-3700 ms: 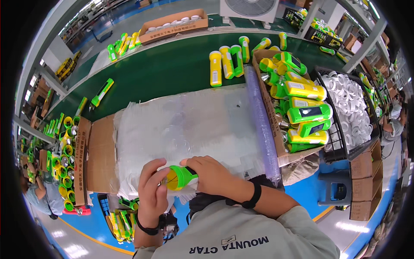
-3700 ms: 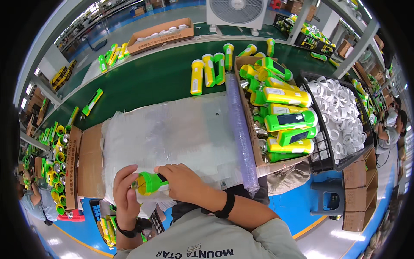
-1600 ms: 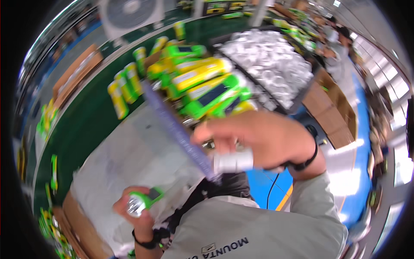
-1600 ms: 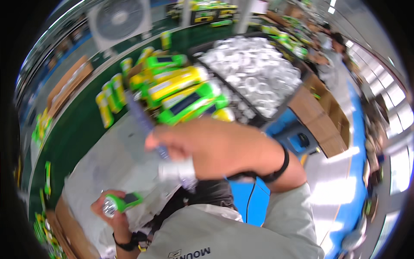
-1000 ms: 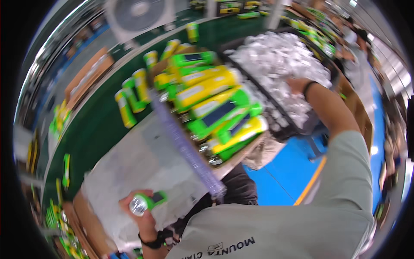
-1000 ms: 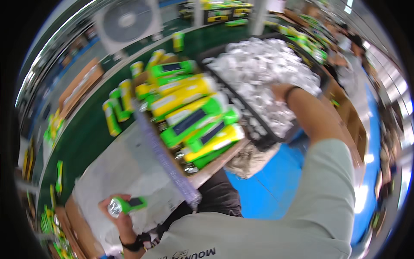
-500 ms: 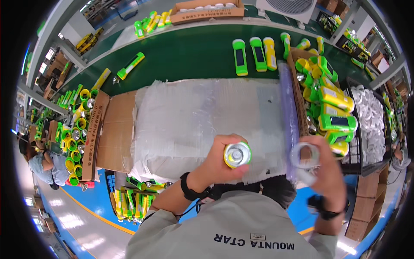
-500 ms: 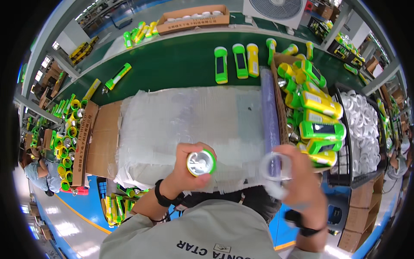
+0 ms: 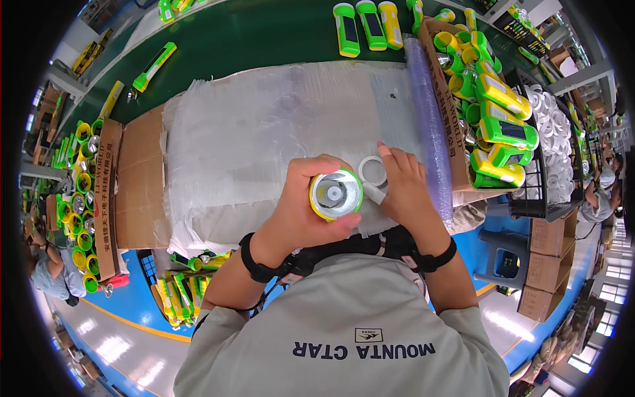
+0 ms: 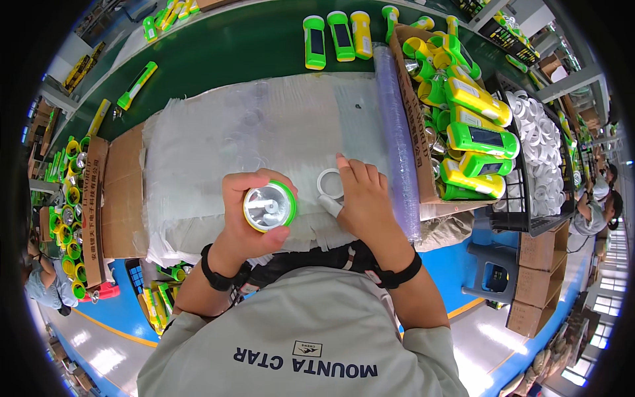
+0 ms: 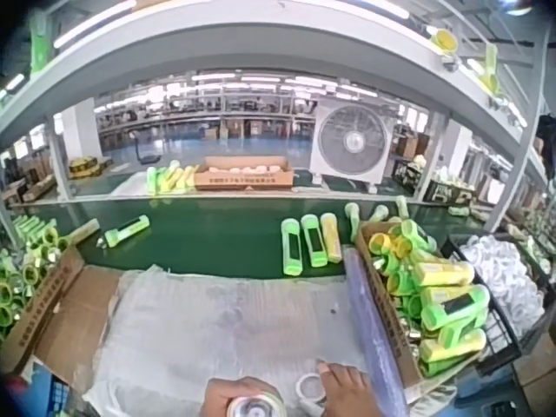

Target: Assemble and inspect portable flashlights on an assembly line.

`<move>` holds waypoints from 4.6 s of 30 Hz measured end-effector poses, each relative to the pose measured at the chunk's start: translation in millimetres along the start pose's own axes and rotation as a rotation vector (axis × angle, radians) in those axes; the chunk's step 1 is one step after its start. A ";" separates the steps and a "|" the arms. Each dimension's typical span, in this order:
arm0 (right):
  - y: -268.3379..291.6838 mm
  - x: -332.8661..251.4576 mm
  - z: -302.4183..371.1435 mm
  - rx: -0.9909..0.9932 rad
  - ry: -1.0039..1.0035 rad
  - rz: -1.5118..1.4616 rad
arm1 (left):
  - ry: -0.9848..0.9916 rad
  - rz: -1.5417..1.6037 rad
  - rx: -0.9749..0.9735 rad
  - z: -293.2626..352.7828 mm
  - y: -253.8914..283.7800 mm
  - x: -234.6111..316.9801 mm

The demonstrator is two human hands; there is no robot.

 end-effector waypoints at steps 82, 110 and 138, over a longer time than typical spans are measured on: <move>107.4 -101.6 -62.6 -0.223 0.612 0.293 | 0.180 -0.507 -0.469 -36.3 22.2 45.0; 95.4 8.2 -40.6 0.073 0.386 -0.655 | 0.428 -0.596 -0.442 -43.3 -16.3 39.1; 116.5 19.2 13.8 0.076 0.437 -1.387 | 0.822 -0.281 -0.606 -51.4 -92.0 59.4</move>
Point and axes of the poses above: each hand's wrist, its own z-axis away from the middle knuckle, its own y-axis out of the back of the hand, x = y × z, the point moved 3 cm from there along -z, towards the middle knuckle, and after that the axes turned 6 degrees about -y, right-handed, at the moved point
